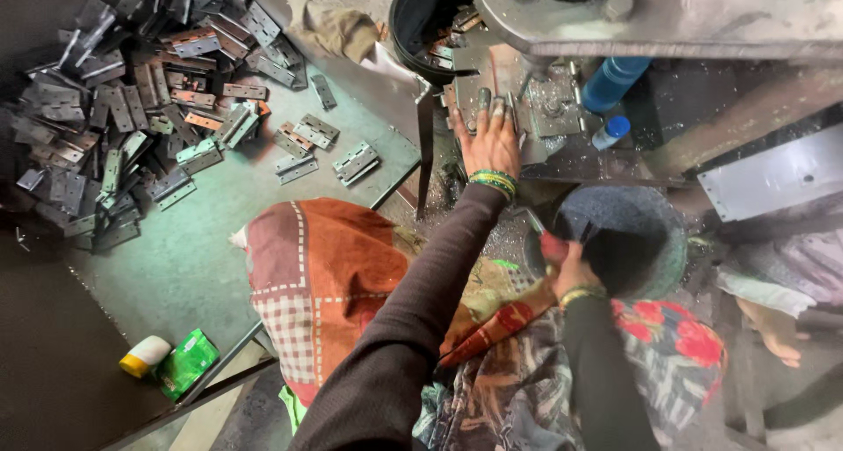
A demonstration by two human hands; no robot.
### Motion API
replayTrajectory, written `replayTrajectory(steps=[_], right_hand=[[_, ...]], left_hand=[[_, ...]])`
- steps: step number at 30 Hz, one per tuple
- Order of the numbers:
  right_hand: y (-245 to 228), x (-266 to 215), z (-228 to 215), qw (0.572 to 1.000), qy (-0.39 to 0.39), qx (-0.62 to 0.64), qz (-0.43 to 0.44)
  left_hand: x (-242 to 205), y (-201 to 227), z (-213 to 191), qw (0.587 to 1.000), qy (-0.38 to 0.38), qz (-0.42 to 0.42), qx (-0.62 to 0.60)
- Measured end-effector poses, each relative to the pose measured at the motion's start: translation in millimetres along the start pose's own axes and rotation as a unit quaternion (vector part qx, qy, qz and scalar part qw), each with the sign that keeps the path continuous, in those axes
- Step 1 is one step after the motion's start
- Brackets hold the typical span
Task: The person operates a manual press machine to process small metal pieces. They pick up a piece from a pile, place it under the press, and pull a lever to activate the machine, repeating this cycle continuously.
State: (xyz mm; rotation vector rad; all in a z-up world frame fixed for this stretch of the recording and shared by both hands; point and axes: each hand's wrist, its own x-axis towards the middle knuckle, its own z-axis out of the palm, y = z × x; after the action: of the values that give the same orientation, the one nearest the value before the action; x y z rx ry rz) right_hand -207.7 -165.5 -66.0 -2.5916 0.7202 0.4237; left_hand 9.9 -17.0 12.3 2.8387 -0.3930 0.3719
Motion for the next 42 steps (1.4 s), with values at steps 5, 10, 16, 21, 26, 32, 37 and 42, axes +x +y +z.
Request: replayTrajectory(steps=[5, 10, 16, 21, 26, 32, 37, 42], right_hand=[[23.4, 0.0, 28.4, 0.999, -0.015, -0.035, 0.026], [-2.9, 2.0, -24.0, 0.996, -0.042, -0.079, 0.028], [-2.1, 2.7, -10.7, 0.997, -0.021, -0.062, 0.029], [18.1, 28.0, 44.8, 1.000, -0.020, 0.007, -0.010], [14.7, 24.0, 11.0, 0.998, -0.031, -0.050, 0.009], [10.9, 3.1, -14.2, 0.994, 0.016, -0.100, 0.030], [22.9, 22.9, 41.4, 0.999, 0.030, 0.023, -0.034], [23.3, 16.6, 32.6, 0.999, -0.030, -0.006, 0.027]], left_hand=[[-16.3, -0.2, 2.9, 0.999, -0.019, 0.017, -0.042], [-11.9, -10.7, -9.5, 0.999, 0.010, 0.038, 0.002], [-14.5, -5.6, -1.0, 0.999, 0.005, 0.035, -0.019], [-15.0, -9.9, 8.0, 0.998, 0.005, 0.020, -0.064], [-0.1, -11.1, 2.9, 0.999, -0.019, 0.033, 0.001], [22.7, -12.6, 5.2, 1.000, 0.013, 0.020, 0.002], [32.4, -11.2, 3.5, 0.999, -0.029, 0.023, 0.019], [14.4, -11.2, 2.1, 0.999, 0.002, 0.034, -0.024]])
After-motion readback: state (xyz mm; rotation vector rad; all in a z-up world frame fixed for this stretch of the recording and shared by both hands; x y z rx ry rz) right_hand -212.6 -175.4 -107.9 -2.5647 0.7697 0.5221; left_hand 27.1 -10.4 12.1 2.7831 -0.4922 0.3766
